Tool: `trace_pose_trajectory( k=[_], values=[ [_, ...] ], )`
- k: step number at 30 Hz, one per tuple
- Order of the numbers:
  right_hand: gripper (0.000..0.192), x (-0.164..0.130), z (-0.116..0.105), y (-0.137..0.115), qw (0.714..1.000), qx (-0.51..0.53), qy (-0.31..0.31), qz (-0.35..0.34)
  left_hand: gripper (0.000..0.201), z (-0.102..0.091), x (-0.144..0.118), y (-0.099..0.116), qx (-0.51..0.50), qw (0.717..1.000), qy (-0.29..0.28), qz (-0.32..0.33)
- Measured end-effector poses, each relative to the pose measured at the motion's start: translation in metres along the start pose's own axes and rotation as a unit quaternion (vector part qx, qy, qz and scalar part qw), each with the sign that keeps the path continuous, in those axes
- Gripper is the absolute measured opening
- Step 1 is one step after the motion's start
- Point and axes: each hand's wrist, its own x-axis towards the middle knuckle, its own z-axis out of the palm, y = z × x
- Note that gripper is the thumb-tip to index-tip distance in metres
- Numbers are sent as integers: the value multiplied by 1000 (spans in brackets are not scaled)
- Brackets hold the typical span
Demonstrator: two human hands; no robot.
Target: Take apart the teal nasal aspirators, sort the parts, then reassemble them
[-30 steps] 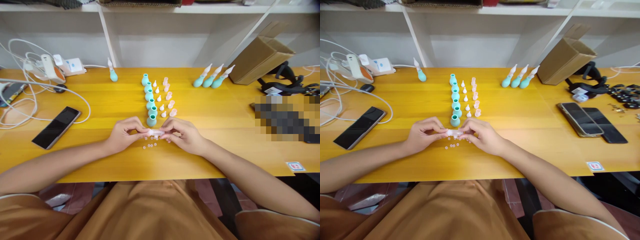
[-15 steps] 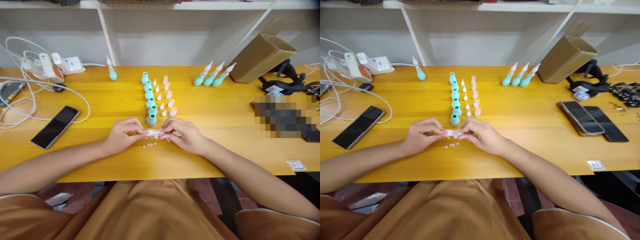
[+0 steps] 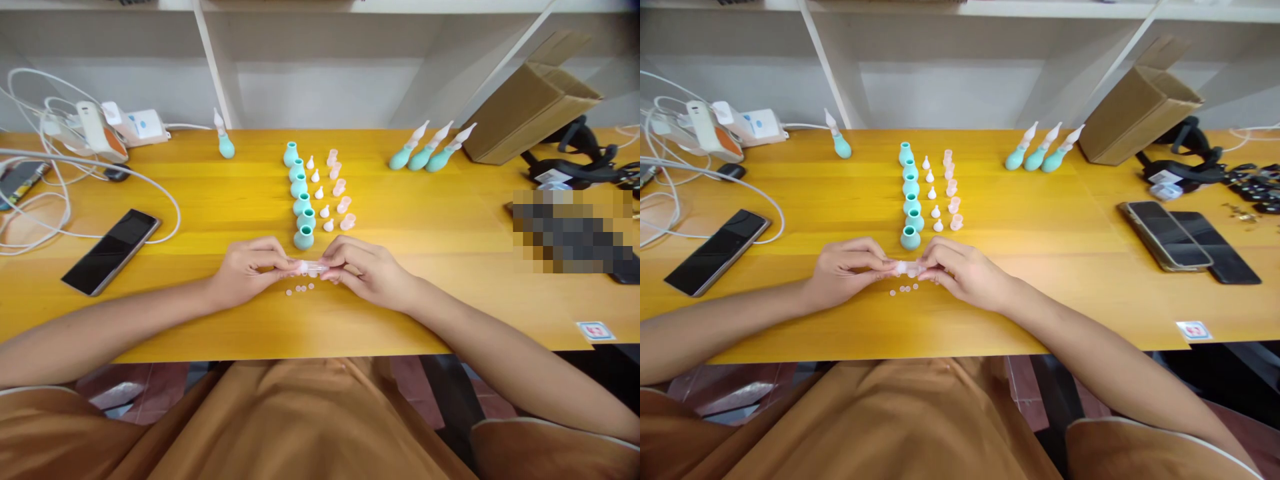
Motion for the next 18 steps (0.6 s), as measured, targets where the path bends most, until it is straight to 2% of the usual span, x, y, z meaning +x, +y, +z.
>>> trace_pose_trajectory(
  k=[11,18],
  values=[
    [10,-2,8,-3,995,84,33,37,5,3,1,4,-74,996,44,-27],
    [9,-3,11,-4,992,110,43,42,4,4,1,5,-74,996,38,-18]
  ],
)
